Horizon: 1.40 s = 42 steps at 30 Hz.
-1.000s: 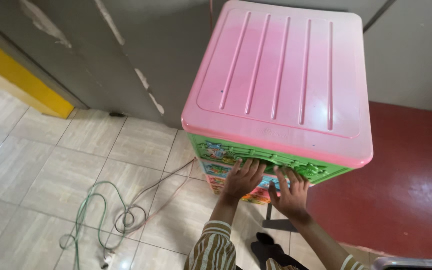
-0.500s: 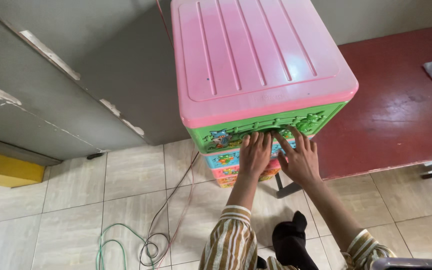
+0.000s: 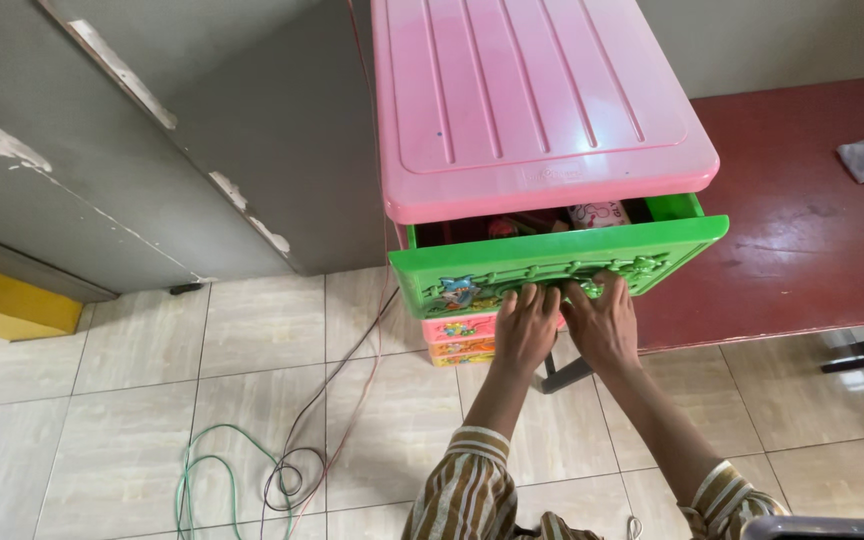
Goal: The person wipes a red table with a cloth, then opens a green drawer and removes multiple cosmetic boxes and bottles, placing them on the table one by one. The person continues to empty the drawer, arranging the items on the table surface.
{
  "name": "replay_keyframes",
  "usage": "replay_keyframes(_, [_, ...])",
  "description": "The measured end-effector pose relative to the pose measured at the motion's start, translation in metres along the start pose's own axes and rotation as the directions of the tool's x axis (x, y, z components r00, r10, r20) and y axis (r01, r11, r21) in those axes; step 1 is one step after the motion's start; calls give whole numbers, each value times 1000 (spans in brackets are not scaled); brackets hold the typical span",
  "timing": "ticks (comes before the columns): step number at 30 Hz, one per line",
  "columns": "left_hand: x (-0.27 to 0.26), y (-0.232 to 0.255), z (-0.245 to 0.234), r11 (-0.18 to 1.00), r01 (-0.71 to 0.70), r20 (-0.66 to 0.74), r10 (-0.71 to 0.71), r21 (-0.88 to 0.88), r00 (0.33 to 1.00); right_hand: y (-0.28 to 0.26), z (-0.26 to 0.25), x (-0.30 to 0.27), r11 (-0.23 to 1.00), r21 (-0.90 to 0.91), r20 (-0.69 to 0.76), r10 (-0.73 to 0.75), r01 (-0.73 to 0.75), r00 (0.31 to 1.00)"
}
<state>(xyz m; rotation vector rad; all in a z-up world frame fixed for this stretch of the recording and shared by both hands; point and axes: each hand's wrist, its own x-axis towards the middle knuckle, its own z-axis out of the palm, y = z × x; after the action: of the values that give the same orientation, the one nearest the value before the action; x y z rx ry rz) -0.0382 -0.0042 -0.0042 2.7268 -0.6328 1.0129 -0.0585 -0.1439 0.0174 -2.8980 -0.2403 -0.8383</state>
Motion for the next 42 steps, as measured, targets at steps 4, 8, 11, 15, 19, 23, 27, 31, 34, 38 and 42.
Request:
replay_keyframes(4, [-18, 15, -7, 1000, 8, -42, -8, -1, 999, 8, -3, -22, 1000, 11, 30, -15, 15, 999])
replay_keyframes(8, [-34, 27, -24, 1000, 10, -42, -10, -14, 999, 5, -16, -43, 998, 39, -23, -55, 56, 998])
replay_keyframes(11, [-45, 36, -36, 1000, 5, -66, -5, -14, 998, 4, -24, -58, 997, 34, -38, -62, 63, 997])
replay_keyframes(15, [-62, 47, -47, 1000, 11, -100, -8, 26, 995, 4, -32, -76, 997, 39, -35, -65, 67, 997])
replay_keyframes(19, [-73, 55, -51, 1000, 20, -57, -21, -2, 998, 5, -39, -91, 991, 95, -60, -86, 92, 994])
replay_keyframes(23, [-75, 57, -45, 1000, 25, -63, -25, -3, 998, 21, -50, -94, 972, 218, -228, -37, 88, 973])
replay_keyframes(27, [-74, 55, -46, 999, 18, -133, -14, 26, 991, 62, -89, -65, 980, 195, -381, 121, -48, 917])
replay_keyframes(31, [-72, 53, -56, 999, -6, -148, 12, 43, 989, 93, -132, -9, 924, 268, -4, 284, -272, 959])
replay_keyframes(34, [-69, 48, -66, 998, -56, -108, 54, -15, 993, 100, -148, 26, 864, 57, 441, 428, -501, 789])
replay_keyframes(38, [-65, 29, -88, 956, -268, -194, 242, -121, 951, 101, -145, 44, 865, 20, 407, 451, -502, 794])
replay_keyframes(42, [-32, 0, -112, 941, -310, -433, 226, -135, 873, 112, -133, 57, 839, -12, 485, 480, -544, 731])
